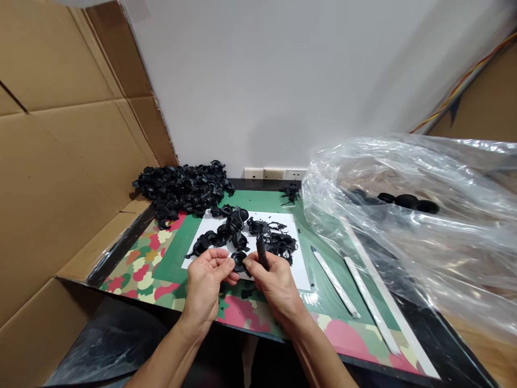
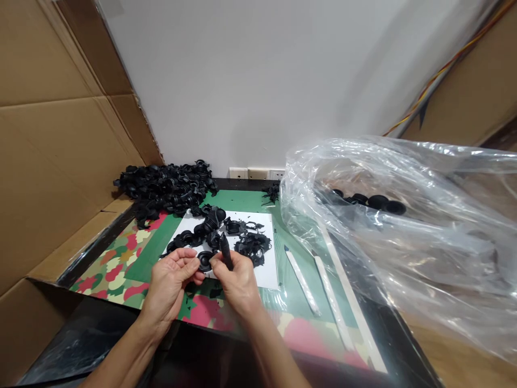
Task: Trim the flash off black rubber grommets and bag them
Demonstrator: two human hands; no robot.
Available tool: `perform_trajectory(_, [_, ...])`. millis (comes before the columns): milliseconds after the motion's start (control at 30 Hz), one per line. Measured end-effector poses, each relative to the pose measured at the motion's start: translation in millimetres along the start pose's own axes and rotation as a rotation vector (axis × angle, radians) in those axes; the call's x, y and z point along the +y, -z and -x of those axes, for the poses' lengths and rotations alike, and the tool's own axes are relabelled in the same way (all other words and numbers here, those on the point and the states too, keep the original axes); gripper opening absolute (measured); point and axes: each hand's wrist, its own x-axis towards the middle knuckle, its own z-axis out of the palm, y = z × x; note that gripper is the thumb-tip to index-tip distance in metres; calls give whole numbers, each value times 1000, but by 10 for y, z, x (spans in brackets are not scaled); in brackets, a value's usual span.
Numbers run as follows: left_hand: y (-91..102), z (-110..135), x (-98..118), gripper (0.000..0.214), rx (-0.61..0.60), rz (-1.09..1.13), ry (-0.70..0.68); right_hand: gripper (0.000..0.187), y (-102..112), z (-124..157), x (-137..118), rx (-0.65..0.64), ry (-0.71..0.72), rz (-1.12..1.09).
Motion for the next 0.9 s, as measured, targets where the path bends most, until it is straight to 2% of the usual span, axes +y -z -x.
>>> perform_trajectory(133, [7, 1, -3, 34, -11, 8, -9, 29, 18, -8, 30, -6, -52, -76])
perform_trajectory(433, [-9, 29, 6, 33, -46, 16, -47, 27, -11, 9, 22, 3, -56, -140])
perform_trajectory(700, [-32, 35, 46, 38, -87, 27, 32, 22, 11, 17, -72, -46, -120, -177])
perform_trajectory(900, [-59, 39, 50, 40, -95, 29, 47, 18, 26, 6, -110, -9, -117, -122])
